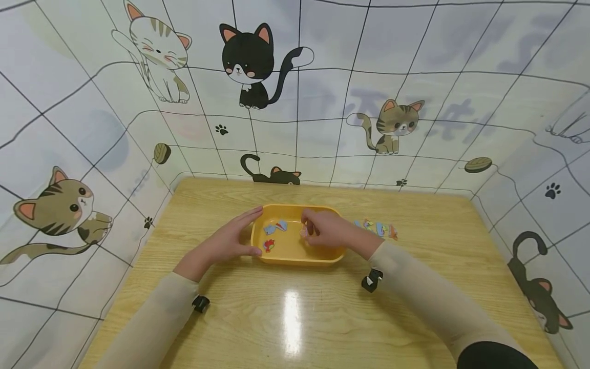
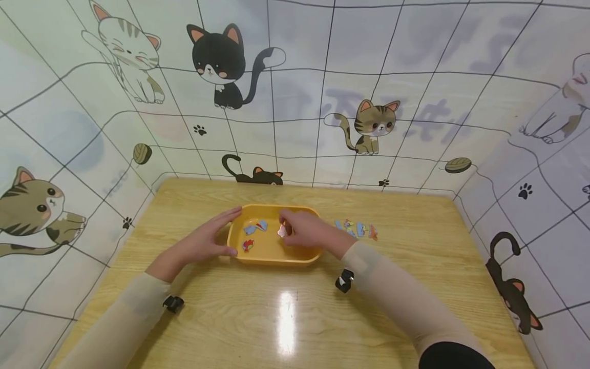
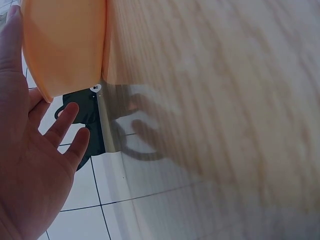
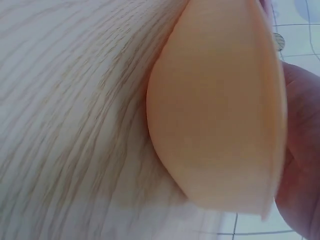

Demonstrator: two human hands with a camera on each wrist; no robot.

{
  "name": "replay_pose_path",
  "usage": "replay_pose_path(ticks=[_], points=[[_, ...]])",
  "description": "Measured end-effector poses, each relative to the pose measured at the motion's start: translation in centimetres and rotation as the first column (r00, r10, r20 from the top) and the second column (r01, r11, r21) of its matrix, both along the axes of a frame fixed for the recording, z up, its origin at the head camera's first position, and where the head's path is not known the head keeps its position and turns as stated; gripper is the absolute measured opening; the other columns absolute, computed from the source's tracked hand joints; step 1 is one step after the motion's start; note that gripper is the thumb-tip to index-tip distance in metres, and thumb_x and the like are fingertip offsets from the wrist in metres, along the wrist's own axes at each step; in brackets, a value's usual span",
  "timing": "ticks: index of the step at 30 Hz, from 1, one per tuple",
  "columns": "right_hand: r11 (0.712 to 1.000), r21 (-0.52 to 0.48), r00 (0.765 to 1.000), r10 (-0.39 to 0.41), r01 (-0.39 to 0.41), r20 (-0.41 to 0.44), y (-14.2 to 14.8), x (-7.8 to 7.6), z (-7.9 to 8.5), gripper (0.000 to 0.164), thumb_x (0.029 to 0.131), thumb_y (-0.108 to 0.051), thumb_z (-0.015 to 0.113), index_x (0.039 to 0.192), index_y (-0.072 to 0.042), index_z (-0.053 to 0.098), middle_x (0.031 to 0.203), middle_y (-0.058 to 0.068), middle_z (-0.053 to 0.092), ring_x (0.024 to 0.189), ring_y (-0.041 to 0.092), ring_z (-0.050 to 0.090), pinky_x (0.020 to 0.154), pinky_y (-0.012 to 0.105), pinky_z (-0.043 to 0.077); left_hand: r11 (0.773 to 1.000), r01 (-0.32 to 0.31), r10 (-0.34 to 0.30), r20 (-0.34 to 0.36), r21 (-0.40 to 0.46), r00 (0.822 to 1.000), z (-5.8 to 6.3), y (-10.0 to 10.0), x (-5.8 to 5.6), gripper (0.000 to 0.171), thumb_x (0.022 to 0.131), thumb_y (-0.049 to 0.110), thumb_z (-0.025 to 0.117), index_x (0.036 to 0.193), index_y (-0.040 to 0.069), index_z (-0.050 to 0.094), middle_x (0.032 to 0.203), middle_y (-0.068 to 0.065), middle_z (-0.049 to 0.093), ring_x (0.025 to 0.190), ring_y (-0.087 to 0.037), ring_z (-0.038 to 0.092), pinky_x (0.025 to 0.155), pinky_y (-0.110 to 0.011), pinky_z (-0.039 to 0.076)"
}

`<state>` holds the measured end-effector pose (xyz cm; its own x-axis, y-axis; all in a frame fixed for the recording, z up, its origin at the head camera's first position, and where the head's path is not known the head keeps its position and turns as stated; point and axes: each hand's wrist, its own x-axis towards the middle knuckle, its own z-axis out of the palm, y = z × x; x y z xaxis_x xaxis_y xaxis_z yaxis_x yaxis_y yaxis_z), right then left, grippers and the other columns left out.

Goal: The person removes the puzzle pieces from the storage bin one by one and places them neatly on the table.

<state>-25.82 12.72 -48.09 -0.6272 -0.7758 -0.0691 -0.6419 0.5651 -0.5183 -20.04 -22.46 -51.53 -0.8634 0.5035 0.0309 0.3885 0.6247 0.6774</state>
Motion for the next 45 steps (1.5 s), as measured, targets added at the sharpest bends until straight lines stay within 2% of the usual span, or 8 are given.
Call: replay_pose_path(ticks=[6,10,15,24,31,38,45], points=[[0.998,-0.032,0.998,-0.05,0.048,-0.046,2.0,0.8,1.2,0.037,0.102,-0.019,0.075,0.133,-0.004,0.062,0.098,-0.005,0.069,0.073,0.009,0.059,0.068,0.032,0.054,1.0,-0.002,0.002,-0.005,-0.004,1.0,-0.2,-0.1,0.0,0.116,0.085,0.056,0.093,0.176,0.02,0.032,0.183,0.012,0.02,0.169,-0.027,0.019,0.135,-0.058,0.02],[0.995,-0.064,0.996,-0.076,0.073,-0.045,3.3,1.3,2.2,0.039,0.098,-0.016,0.074,0.133,-0.003,0.062,0.097,-0.004,0.069,0.078,0.013,0.062,0.071,0.034,0.055,1.0,0.002,-0.002,-0.016,-0.008,1.0,-0.3,-0.1,-0.2,0.117,0.084,0.058,0.093,0.176,0.018,0.032,0.183,0.011,0.02,0.169,-0.027,0.02,0.135,-0.058,0.021],[0.99,-0.094,0.993,-0.106,0.101,-0.051,4.8,1.6,2.8,0.039,0.099,-0.017,0.073,0.133,-0.003,0.062,0.097,-0.006,0.069,0.085,0.02,0.067,0.076,0.036,0.057,1.0,0.006,-0.006,-0.014,-0.006,1.0,-0.3,-0.1,-0.2,0.116,0.085,0.056,0.093,0.176,0.016,0.033,0.183,0.01,0.021,0.169,-0.027,0.019,0.135,-0.057,0.021],[0.978,-0.125,0.983,-0.177,0.169,-0.056,8.2,2.3,3.4,0.032,0.102,-0.017,0.075,0.13,-0.005,0.063,0.095,-0.007,0.07,0.084,0.013,0.066,0.076,0.038,0.059,1.0,0.015,-0.015,-0.017,-0.01,1.0,-0.3,-0.1,-0.1,0.116,0.086,0.058,0.092,0.176,0.018,0.031,0.184,0.009,0.02,0.169,-0.027,0.02,0.135,-0.057,0.021],[0.965,-0.13,0.971,-0.236,0.229,-0.042,11.0,2.7,3.2,0.036,0.101,-0.012,0.077,0.133,-0.001,0.062,0.095,-0.006,0.069,0.085,0.013,0.066,0.078,0.039,0.06,1.0,0.009,-0.009,-0.006,-0.01,1.0,0.0,-0.1,0.0,0.115,0.087,0.056,0.092,0.176,0.017,0.032,0.184,0.009,0.019,0.169,-0.027,0.019,0.135,-0.057,0.02],[0.945,-0.126,0.952,-0.306,0.301,-0.026,13.8,2.9,2.4,0.034,0.104,-0.014,0.077,0.132,-0.001,0.063,0.098,-0.004,0.068,0.085,0.014,0.064,0.076,0.036,0.059,1.0,0.009,-0.009,-0.011,-0.011,1.0,0.1,0.0,0.0,0.115,0.087,0.056,0.093,0.176,0.017,0.032,0.184,0.009,0.02,0.169,-0.027,0.02,0.135,-0.057,0.021],[0.924,-0.107,0.927,-0.372,0.367,-0.038,16.2,3.0,2.0,0.035,0.101,-0.009,0.08,0.132,-0.001,0.064,0.1,-0.001,0.068,0.087,0.017,0.063,0.075,0.034,0.056,1.0,0.014,-0.014,-0.012,-0.008,1.0,0.0,-0.1,0.0,0.115,0.087,0.055,0.093,0.176,0.017,0.031,0.184,0.009,0.02,0.169,-0.026,0.019,0.135,-0.056,0.02]])
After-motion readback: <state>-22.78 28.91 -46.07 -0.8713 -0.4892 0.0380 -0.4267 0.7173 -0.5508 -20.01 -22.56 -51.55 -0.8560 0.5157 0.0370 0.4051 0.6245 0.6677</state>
